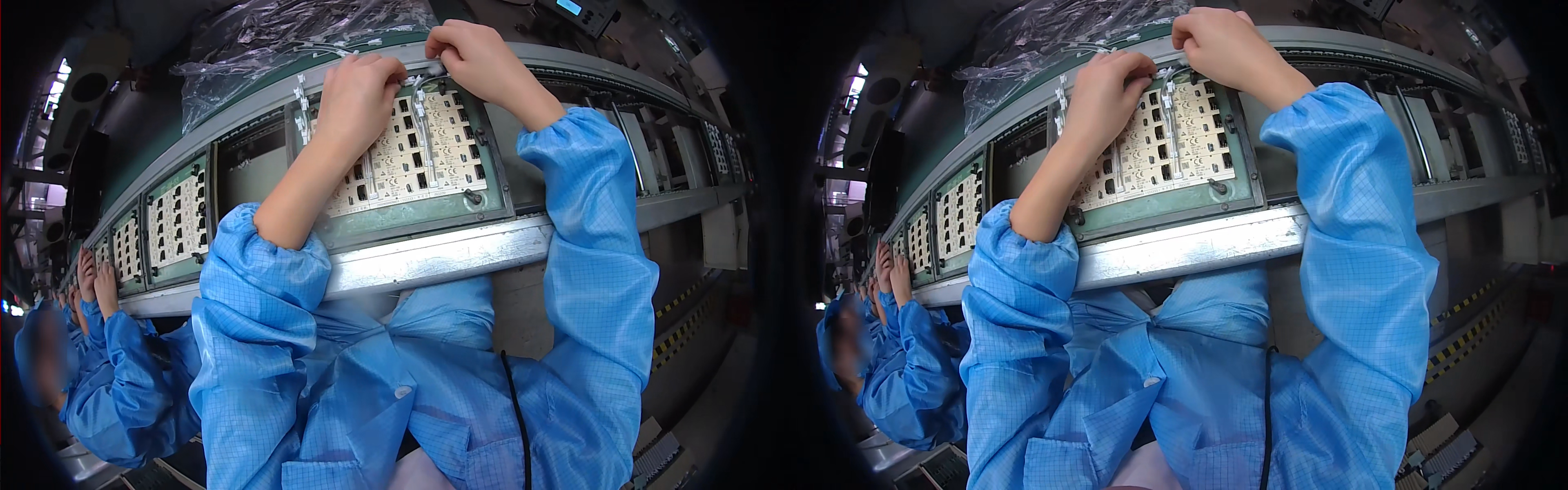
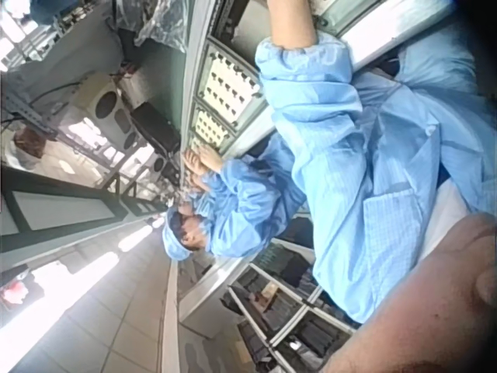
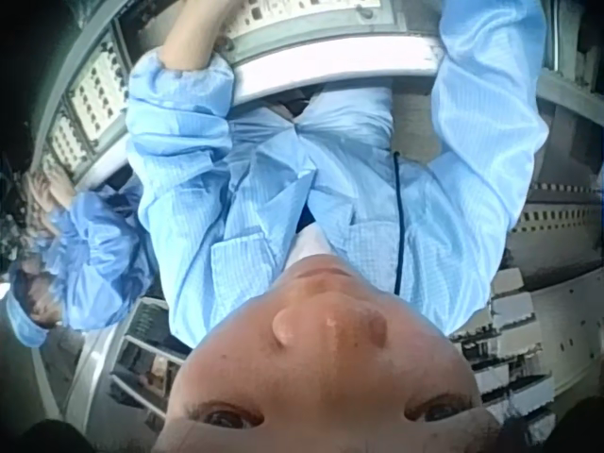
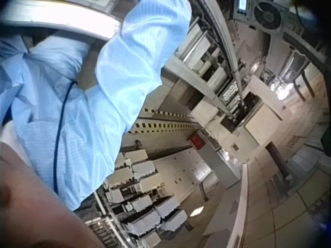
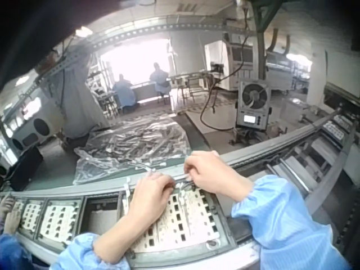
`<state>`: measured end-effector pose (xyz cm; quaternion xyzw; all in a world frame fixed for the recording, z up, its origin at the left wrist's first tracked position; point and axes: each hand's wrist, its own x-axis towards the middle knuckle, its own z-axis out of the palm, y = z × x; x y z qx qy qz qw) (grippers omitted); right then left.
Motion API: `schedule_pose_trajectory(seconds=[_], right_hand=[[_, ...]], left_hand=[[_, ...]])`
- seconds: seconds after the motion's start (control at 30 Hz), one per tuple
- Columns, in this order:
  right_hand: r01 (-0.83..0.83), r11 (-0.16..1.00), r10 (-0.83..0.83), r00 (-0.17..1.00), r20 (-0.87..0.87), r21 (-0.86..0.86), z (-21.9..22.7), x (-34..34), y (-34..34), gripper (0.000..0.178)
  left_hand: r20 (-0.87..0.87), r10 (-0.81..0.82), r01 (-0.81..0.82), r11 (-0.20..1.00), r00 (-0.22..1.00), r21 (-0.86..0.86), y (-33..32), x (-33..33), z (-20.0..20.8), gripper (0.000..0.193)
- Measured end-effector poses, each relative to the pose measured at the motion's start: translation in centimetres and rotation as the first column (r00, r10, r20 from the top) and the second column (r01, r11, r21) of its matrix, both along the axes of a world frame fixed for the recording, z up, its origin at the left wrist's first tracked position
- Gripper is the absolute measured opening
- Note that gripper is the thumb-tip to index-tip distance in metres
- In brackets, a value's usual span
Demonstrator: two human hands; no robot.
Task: The person is inserting wires into a circuit board panel on a production line.
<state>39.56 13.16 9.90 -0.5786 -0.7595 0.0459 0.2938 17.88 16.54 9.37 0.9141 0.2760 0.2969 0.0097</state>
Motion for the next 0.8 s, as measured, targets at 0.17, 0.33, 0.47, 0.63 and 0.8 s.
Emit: schedule_pose_trajectory(seconds=[0.17,0.33,0.47,0.63,0.8], right_hand=[[-0.079,0.972,0.009,0.954,0.299,0.223,-0.4,-0.3,-0.1,0.025],[-0.119,0.952,0.07,0.982,0.177,0.283,0.0,-1.1,-0.3,0.028],[-0.199,0.98,0.2,0.975,0.102,-0.016,0.7,-0.1,-0.8,0.022],[-0.219,0.975,0.214,0.968,0.13,0.029,0.1,0.4,-1.7,0.017],[-0.231,0.973,0.224,0.96,0.166,0.027,0.1,0.6,-1.7,0.014]], left_hand=[[0.063,0.031,-0.018,0.981,0.998,-0.194,-0.6,0.8,0.0,0.013],[-0.021,0.099,-0.101,0.988,0.995,-0.119,-0.7,0.9,-0.2,0.016],[-0.035,0.109,-0.114,0.959,0.993,-0.26,-0.5,0.8,-0.2,0.018],[-0.052,0.019,-0.038,0.925,0.998,-0.378,0.2,0.5,0.1,0.026],[-0.157,-0.079,0.008,0.912,0.984,-0.409,1.6,0.8,0.5,0.039]])
